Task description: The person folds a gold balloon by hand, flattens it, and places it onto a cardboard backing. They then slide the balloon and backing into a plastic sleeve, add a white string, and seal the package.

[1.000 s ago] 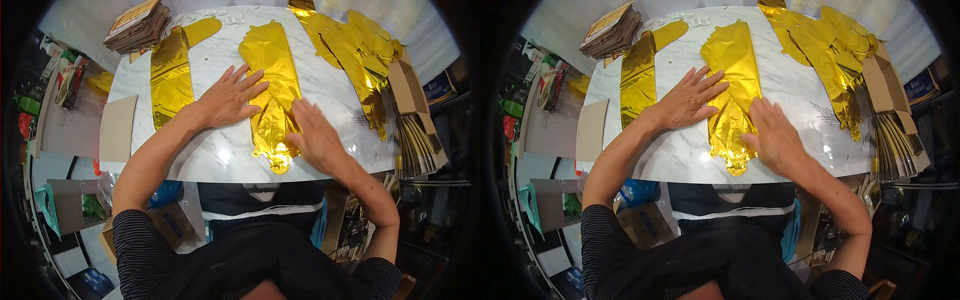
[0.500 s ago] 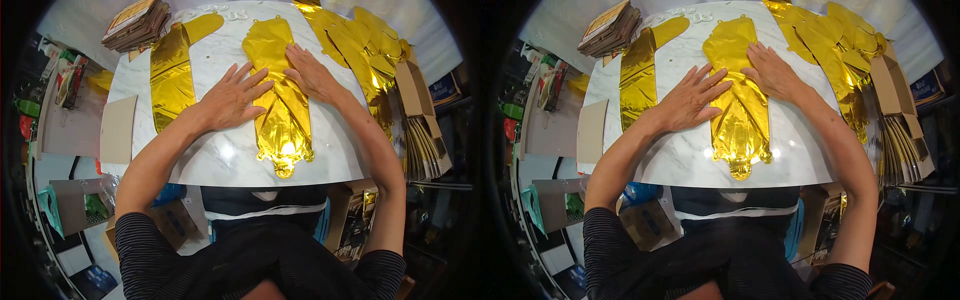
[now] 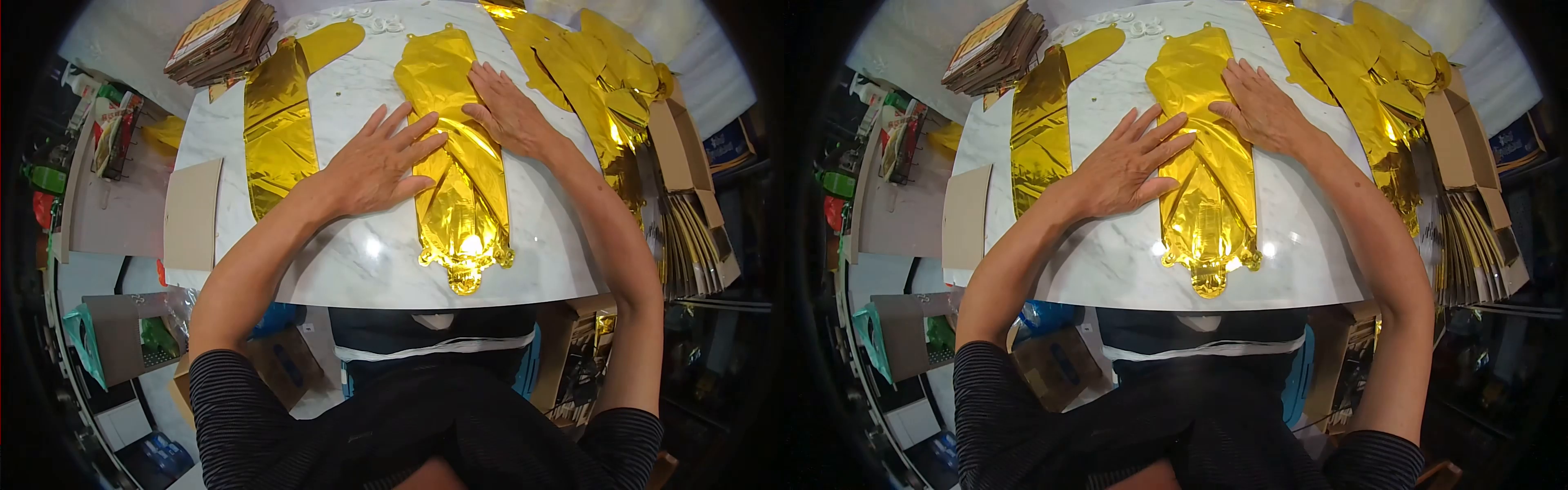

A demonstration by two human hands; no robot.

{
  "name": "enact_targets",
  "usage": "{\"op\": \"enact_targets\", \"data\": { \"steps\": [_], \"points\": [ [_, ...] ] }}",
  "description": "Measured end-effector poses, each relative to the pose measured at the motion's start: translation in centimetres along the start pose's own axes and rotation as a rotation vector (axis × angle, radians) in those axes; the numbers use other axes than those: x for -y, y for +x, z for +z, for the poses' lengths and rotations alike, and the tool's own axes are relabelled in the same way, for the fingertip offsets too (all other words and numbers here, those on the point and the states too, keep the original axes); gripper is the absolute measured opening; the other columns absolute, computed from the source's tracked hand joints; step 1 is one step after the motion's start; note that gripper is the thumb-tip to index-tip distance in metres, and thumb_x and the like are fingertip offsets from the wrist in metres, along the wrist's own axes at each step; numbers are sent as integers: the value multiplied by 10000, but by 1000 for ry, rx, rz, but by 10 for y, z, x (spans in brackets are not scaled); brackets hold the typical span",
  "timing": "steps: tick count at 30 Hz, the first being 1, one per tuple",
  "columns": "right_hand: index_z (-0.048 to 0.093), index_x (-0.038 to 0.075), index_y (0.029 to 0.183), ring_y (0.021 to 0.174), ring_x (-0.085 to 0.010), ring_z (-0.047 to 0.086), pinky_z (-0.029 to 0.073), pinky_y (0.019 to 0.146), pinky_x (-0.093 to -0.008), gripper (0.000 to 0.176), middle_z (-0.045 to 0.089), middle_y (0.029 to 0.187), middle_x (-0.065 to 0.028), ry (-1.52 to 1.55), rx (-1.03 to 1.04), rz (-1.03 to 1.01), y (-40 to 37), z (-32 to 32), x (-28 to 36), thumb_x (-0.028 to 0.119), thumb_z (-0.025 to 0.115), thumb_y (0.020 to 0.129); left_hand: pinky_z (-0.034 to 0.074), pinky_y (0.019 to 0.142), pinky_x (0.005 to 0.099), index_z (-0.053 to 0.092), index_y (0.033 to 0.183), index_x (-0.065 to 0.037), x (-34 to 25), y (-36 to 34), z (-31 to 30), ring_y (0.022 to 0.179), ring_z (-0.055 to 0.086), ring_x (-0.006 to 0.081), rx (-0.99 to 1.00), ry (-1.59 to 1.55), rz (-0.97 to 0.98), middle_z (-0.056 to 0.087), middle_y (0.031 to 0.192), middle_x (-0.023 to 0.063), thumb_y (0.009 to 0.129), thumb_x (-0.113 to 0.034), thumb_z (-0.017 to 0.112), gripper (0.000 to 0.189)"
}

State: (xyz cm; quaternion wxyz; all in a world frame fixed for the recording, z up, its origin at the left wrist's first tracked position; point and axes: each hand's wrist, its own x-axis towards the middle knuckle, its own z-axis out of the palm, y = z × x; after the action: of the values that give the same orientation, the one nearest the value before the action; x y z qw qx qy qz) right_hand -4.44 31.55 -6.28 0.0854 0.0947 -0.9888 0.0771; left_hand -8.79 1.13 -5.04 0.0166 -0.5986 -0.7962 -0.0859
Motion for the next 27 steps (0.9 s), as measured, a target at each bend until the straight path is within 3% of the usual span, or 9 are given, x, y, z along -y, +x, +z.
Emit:
{"op": "enact_targets", "data": {
  "steps": [11, 17, 24, 27],
  "points": [
    [331, -18, 1627, 1634, -334, 182, 133, 1340, -458, 663, 285, 1732, -187, 49, 15, -37, -12, -3, -3, 437, 395, 1150, 135, 1324, 526, 428, 1631, -154, 2, 0, 5, 1610, 218, 391, -26, 23, 13, 334, 1722, 136, 1068, -501, 507, 666],
    [305, 28, 1654, 1635, -350, 177, 114, 1341, -499, 651, 248, 1751, -172, 66, 86, -261, -75, -26, 15, 400, 424, 1133, 137, 1327, 518, 423, 1635, -158, 2, 0, 9, 1606, 235, 380, -42, 75, 14, 333, 1725, 127, 1079, -482, 493, 647],
    [329, 77, 1660, 1634, -366, 172, 122, 1334, -554, 835, 278, 1745, -135, 43, 213, -301, -134, -49, 38, 651, 382, 1056, 105, 1338, 509, 399, 1648, -194, 1, 1, 7, 1620, 202, 359, 2, 90, -8, 295, 1744, 98, 1099, -514, 460, 638],
    [356, 90, 1654, 1633, -364, 175, 127, 1332, -561, 839, 291, 1742, -120, 12, 256, -328, -155, -57, 46, 671, 367, 1048, 71, 1346, 505, 364, 1667, -225, 2, 1, 9, 1637, 161, 338, 40, 106, -25, 255, 1762, 76, 1107, -533, 441, 644]
  ]
}}
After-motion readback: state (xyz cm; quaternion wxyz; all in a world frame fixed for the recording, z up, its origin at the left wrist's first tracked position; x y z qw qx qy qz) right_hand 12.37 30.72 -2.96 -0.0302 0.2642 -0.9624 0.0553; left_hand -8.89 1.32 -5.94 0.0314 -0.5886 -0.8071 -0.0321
